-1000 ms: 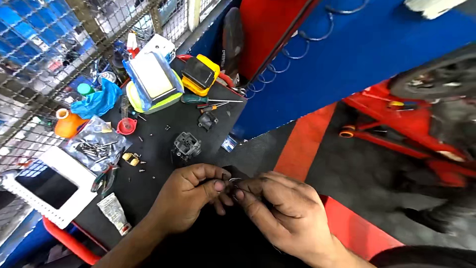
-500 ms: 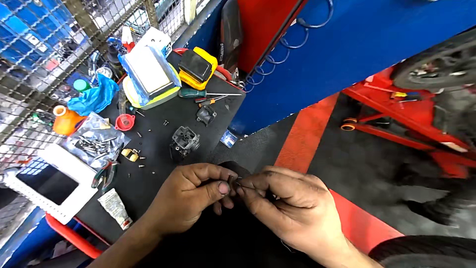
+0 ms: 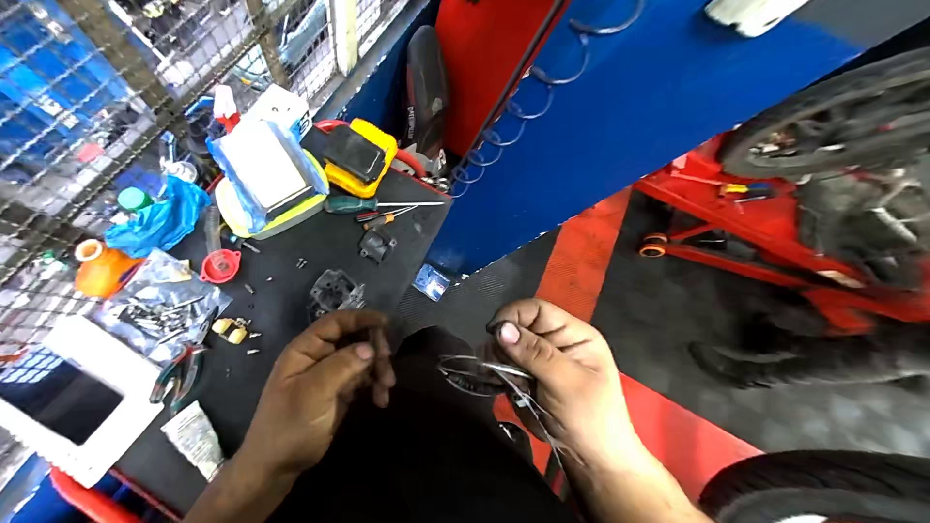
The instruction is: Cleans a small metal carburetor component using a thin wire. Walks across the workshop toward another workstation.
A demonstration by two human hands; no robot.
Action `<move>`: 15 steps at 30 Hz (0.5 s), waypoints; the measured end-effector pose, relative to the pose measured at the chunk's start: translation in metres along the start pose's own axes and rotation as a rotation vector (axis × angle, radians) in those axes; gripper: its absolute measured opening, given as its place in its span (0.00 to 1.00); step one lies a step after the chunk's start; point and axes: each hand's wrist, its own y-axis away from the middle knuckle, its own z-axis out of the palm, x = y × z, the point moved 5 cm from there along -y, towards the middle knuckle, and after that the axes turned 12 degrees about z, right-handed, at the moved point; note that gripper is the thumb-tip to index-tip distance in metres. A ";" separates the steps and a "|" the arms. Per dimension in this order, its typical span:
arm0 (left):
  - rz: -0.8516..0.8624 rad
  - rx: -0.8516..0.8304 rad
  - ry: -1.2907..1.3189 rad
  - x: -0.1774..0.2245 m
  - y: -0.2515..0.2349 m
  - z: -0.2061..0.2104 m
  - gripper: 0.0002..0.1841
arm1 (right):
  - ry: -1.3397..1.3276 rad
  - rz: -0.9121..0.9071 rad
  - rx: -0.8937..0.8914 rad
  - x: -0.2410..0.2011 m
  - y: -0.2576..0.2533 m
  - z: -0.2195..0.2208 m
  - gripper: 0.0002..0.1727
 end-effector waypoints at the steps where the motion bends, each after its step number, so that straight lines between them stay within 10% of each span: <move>1: -0.008 0.017 0.006 -0.003 -0.001 0.000 0.13 | -0.193 0.054 -0.016 0.005 -0.002 -0.009 0.08; 7: -0.107 -0.031 -0.054 -0.029 -0.010 0.026 0.12 | -0.862 0.171 -0.175 0.019 0.002 -0.049 0.10; 15: 0.165 -0.422 -0.641 -0.045 -0.043 0.114 0.15 | -1.026 0.202 -0.200 0.026 0.026 -0.084 0.10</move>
